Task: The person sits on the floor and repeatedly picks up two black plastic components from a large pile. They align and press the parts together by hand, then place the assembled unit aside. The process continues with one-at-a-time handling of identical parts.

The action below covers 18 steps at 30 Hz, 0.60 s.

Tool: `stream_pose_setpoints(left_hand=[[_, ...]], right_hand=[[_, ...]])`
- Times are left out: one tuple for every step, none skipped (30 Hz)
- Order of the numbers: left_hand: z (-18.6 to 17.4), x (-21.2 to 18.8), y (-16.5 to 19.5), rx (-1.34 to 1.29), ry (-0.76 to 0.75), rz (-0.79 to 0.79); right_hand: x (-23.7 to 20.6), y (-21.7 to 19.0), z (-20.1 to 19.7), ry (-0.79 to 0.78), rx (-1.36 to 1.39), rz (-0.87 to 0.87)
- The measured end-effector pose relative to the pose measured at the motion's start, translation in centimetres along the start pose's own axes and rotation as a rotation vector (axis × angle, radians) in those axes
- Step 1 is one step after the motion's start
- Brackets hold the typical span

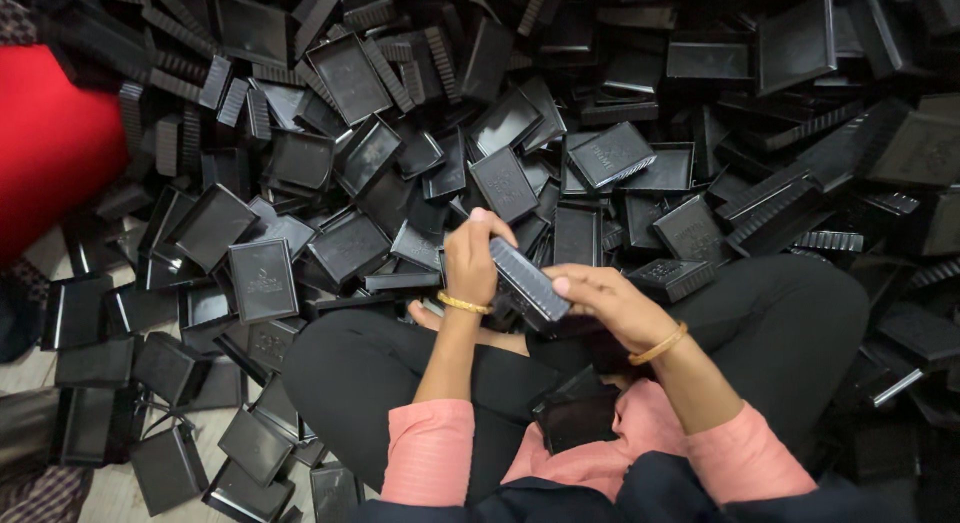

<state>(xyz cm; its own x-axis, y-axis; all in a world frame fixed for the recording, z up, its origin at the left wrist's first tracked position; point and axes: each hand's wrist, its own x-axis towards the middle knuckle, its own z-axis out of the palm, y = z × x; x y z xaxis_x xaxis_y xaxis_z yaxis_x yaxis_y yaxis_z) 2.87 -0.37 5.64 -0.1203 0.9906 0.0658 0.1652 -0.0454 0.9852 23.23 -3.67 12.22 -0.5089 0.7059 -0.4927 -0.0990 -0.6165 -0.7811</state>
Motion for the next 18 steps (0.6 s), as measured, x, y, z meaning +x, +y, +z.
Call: stream_pose_setpoints(left_hand=[[-0.2, 0.2, 0.1, 0.013, 0.093, 0.062], [-0.3, 0.3, 0.3, 0.026, 0.185, 0.127], [-0.4, 0.4, 0.5, 0.04, 0.275, 0.194], [-0.5, 0.4, 0.8, 0.131, 0.34, 0.222], [-0.4, 0.2, 1.1, 0.223, 0.403, 0.25], [-0.4, 0.2, 1.3, 0.316, 0.467, 0.281], [-0.3, 0.0, 1.6, 0.252, 0.46, 0.223], [-0.3, -0.2, 1.9, 0.189, 0.45, 0.164], [-0.3, -0.4, 2.1, 0.124, 0.439, 0.107], [-0.4, -0.4, 2.2, 0.074, 0.413, 0.064], [-0.7, -0.1, 2.3, 0.024, 0.387, 0.021], [-1.0, 0.1, 2.3, -0.025, 0.363, -0.021], [-1.4, 0.7, 2.2, 0.021, 0.322, -0.023], [-2.3, 2.0, 1.8, 0.066, 0.281, -0.024], [-3.2, 3.4, 1.3, 0.111, 0.237, -0.029], [-4.3, 4.8, 0.6, 0.345, 0.251, 0.043], [-5.3, 6.5, -0.2, 0.576, 0.267, 0.12], [-6.0, 8.0, -1.1, 0.717, 0.256, 0.031]], right_hand=[[-0.2, -0.1, -0.1, 0.051, -0.083, -0.066], [-0.3, 0.0, -0.1, 0.102, -0.166, -0.134], [-0.5, 0.1, 0.2, 0.152, -0.249, -0.202], [-0.7, 0.4, 0.8, 0.222, -0.384, -0.312], [-0.9, 0.7, 1.5, 0.291, -0.519, -0.421], [-1.0, 0.9, 2.2, 0.361, -0.654, -0.533], [-1.1, 1.0, 2.9, 0.415, -0.689, -0.533], [-1.3, 0.9, 3.5, 0.472, -0.722, -0.532], [-1.4, 0.5, 3.9, 0.529, -0.757, -0.531], [-1.4, -0.1, 4.2, 0.491, -0.783, -0.572], [-1.4, -1.2, 4.1, 0.451, -0.81, -0.613], [-1.3, -2.5, 4.0, 0.408, -0.836, -0.655], [-0.8, -4.2, 3.4, 0.341, -0.834, -0.505], [0.2, -6.4, 2.6, 0.273, -0.83, -0.356], [1.2, -8.7, 1.9, 0.236, -0.696, -0.38], [2.2, -10.8, 1.1, 0.2, -0.56, -0.401], [3.6, -12.7, 0.5, 0.266, -0.438, -0.602], [4.7, -14.4, -0.2, 0.323, -0.311, -0.803]])
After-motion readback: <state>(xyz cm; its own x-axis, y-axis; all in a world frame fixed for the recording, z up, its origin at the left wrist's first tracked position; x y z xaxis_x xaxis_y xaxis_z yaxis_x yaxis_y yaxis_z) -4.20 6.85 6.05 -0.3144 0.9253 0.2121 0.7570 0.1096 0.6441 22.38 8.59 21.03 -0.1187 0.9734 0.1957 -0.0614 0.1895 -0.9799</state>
